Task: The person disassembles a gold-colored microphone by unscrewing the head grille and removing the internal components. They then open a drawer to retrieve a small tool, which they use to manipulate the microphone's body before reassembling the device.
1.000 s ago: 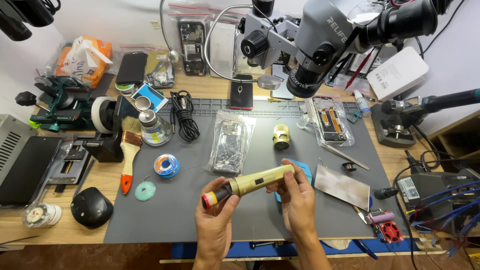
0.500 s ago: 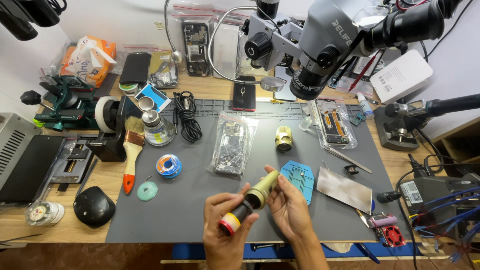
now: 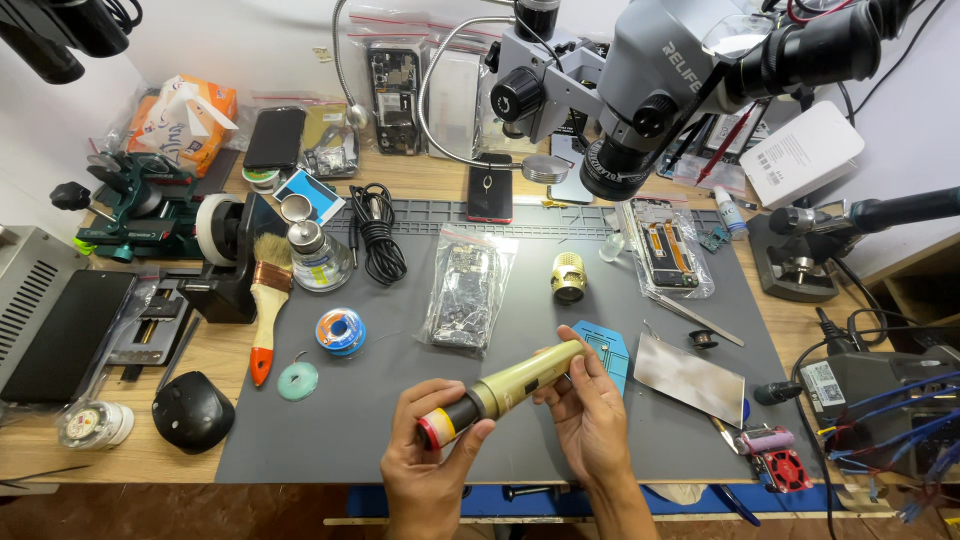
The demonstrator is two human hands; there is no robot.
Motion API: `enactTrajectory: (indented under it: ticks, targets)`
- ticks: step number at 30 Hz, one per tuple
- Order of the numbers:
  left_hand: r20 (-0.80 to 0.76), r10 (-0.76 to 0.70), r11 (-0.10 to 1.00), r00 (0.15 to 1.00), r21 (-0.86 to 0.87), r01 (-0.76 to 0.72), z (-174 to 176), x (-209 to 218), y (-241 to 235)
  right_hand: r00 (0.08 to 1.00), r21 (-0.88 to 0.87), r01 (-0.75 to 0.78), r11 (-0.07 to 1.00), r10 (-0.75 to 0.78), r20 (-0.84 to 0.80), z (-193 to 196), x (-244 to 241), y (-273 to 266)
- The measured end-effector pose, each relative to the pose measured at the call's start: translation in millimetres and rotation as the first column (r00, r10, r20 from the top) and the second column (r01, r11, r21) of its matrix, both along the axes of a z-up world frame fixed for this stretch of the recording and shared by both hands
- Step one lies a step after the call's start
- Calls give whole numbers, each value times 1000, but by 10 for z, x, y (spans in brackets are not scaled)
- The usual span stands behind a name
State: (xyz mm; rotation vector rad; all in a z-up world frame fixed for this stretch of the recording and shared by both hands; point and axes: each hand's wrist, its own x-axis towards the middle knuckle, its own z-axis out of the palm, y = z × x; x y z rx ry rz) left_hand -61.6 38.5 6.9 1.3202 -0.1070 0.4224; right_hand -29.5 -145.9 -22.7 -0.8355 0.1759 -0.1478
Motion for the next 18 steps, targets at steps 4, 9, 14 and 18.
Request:
enactTrajectory:
  ticks: [4, 9, 14, 18]
  targets:
    - [-58, -36, 996, 998, -86, 31, -141, 7, 20, 999, -12, 22, 1000, -22, -31, 58, -43, 11]
    - [-263, -200, 968, 944, -204, 148, -211, 36, 85, 988, -99, 154, 983, -151, 43, 145, -51, 7]
    - [-403, -413, 911, 817, -172, 375, -354, 124, 171, 968, -414, 231, 880, -167, 185, 444, -213, -80]
    - [-346, -660, 743, 666, -170, 648, -61, 133, 197, 921, -639, 306, 706, -49, 387, 583, -407, -75]
